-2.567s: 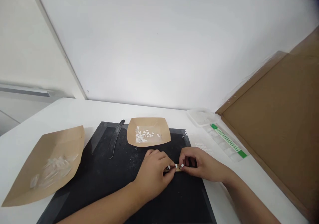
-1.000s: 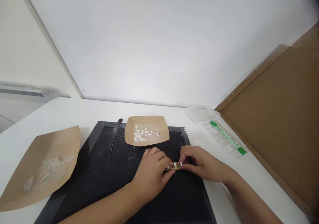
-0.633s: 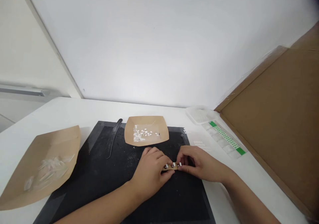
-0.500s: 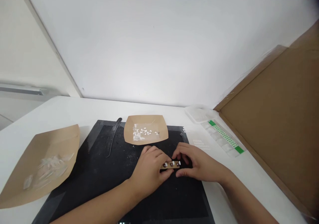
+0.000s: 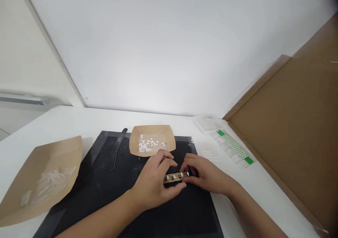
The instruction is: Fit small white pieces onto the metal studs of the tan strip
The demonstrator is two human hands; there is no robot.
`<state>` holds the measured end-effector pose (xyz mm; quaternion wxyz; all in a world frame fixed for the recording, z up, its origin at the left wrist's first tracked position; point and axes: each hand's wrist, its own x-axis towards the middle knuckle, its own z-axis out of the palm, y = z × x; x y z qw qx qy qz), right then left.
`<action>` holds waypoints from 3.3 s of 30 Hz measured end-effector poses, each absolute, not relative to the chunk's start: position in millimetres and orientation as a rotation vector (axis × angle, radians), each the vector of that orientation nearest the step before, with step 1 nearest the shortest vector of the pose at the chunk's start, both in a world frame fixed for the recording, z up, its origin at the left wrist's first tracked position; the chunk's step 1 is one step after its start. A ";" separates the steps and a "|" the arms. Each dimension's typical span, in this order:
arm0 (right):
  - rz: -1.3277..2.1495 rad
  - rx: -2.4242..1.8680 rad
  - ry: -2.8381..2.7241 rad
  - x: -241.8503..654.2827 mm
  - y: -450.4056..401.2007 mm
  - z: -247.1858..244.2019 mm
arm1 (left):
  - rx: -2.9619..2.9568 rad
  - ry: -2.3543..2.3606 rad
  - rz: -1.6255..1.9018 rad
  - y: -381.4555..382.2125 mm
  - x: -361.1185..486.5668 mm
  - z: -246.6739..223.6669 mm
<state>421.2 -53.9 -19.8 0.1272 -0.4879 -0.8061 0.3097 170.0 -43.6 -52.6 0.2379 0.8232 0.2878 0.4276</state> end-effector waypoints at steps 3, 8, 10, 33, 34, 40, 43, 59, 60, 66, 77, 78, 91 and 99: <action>0.901 -1.424 -2.343 419.3 -55.1 -17.1 | 2.297 0.658 1.353 -42.5 169.1 -49.2; 0.850 -1.439 -2.365 416.7 -57.5 -13.4 | 2.401 0.589 1.548 -33.2 154.7 -31.9; 0.825 -1.441 -2.381 415.7 -58.6 -12.4 | 2.485 0.630 1.585 -26.7 145.3 -19.5; 0.785 -1.550 -2.426 414.9 -62.5 -13.4 | 2.542 0.676 0.950 -35.1 130.2 -41.6; 0.786 -1.547 -2.426 414.8 -62.4 -13.8 | 2.543 0.667 0.937 -34.2 130.3 -42.8; 0.768 -1.556 -2.425 413.7 -63.8 -13.7 | 2.519 0.665 0.906 -37.0 136.8 -47.6; 0.759 -1.558 -2.426 413.6 -65.2 -13.6 | 2.533 0.634 0.941 -36.2 140.7 -48.6; 0.741 -1.551 -2.420 413.4 -65.4 -14.6 | 2.561 0.557 1.027 -31.8 140.9 -52.2; 0.739 -1.555 -2.418 413.4 -65.3 -15.3 | 2.559 0.550 1.035 -31.5 141.1 -52.0; 0.740 -1.580 -2.404 411.6 -66.0 -15.4 | 2.579 0.554 1.094 -30.8 142.9 -55.4; 0.754 -1.616 -2.399 409.5 -66.3 -11.8 | 2.695 0.552 1.095 -31.6 142.5 -61.5; 0.755 -1.616 -2.398 409.7 -66.3 -11.8 | 2.689 0.558 1.083 -31.7 142.4 -61.7; 0.750 -1.627 -2.397 409.5 -66.8 -12.2 | 2.596 0.559 1.022 -32.6 142.3 -57.5; 0.748 -1.624 -2.387 409.9 -67.4 -13.3 | 2.652 0.551 1.017 -32.8 139.6 -51.2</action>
